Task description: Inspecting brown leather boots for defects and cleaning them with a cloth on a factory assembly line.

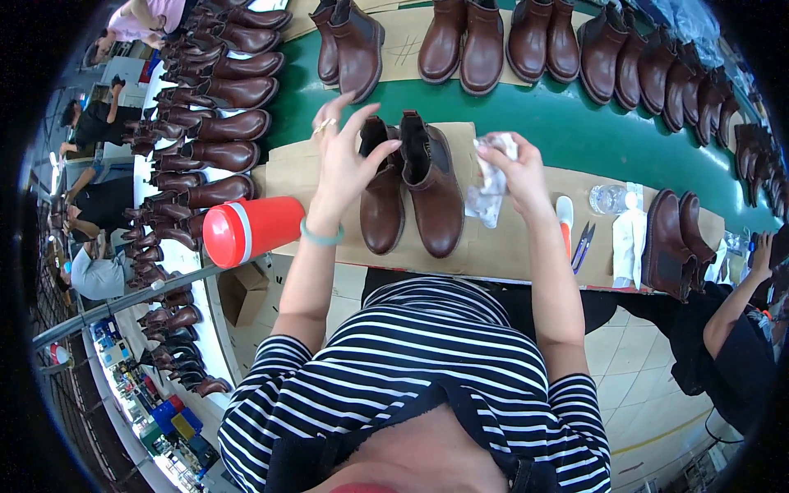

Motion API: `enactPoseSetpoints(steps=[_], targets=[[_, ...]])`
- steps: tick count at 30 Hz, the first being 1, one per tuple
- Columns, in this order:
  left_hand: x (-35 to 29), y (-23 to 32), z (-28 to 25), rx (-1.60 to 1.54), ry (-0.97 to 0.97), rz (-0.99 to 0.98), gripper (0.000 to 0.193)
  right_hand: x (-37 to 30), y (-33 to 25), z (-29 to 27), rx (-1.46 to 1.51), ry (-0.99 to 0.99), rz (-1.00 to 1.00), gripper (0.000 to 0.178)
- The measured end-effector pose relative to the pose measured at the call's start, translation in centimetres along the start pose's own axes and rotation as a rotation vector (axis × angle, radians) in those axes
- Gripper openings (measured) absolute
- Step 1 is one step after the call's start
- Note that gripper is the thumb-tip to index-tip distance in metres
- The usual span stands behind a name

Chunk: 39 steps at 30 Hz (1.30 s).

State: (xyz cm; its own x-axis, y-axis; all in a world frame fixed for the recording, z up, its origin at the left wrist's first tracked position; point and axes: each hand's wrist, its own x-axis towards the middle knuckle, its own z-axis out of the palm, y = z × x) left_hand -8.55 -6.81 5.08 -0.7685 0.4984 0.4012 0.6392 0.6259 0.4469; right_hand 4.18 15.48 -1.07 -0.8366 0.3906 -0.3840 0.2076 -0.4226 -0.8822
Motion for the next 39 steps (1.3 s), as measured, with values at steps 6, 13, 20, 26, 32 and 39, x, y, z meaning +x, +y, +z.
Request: enactPoseSetpoints(steps=[6,13,20,26,32,39], targets=[[2.5,-3.0,5.9,-0.302,-0.275,-0.104,0.017,4.5,-2.0,7.3,-0.047,-0.128,-0.101,0.020],[1.8,-3.1,7.1,-0.328,-0.095,-0.097,0.007,6.2,0.4,8.9,0.064,0.099,-0.019,0.014],[2.1,-3.3,6.8,-0.290,-0.099,-0.053,0.007,5.6,-1.5,10.2,0.002,-0.001,-0.127,0.019],[2.2,-3.5,7.3,-0.340,-0.107,-0.034,0.008,6.7,1.3,6.9,0.088,0.105,-0.025,0.016],[2.3,-3.9,6.8,-0.297,-0.073,-0.040,0.007,5.8,1.0,9.9,-0.298,0.004,-0.298,0.014],[1.8,-7.3,2.0,-0.847,-0.221,-0.446,0.056,6.6,-2.0,5.4,-0.246,0.012,-0.180,0.016]])
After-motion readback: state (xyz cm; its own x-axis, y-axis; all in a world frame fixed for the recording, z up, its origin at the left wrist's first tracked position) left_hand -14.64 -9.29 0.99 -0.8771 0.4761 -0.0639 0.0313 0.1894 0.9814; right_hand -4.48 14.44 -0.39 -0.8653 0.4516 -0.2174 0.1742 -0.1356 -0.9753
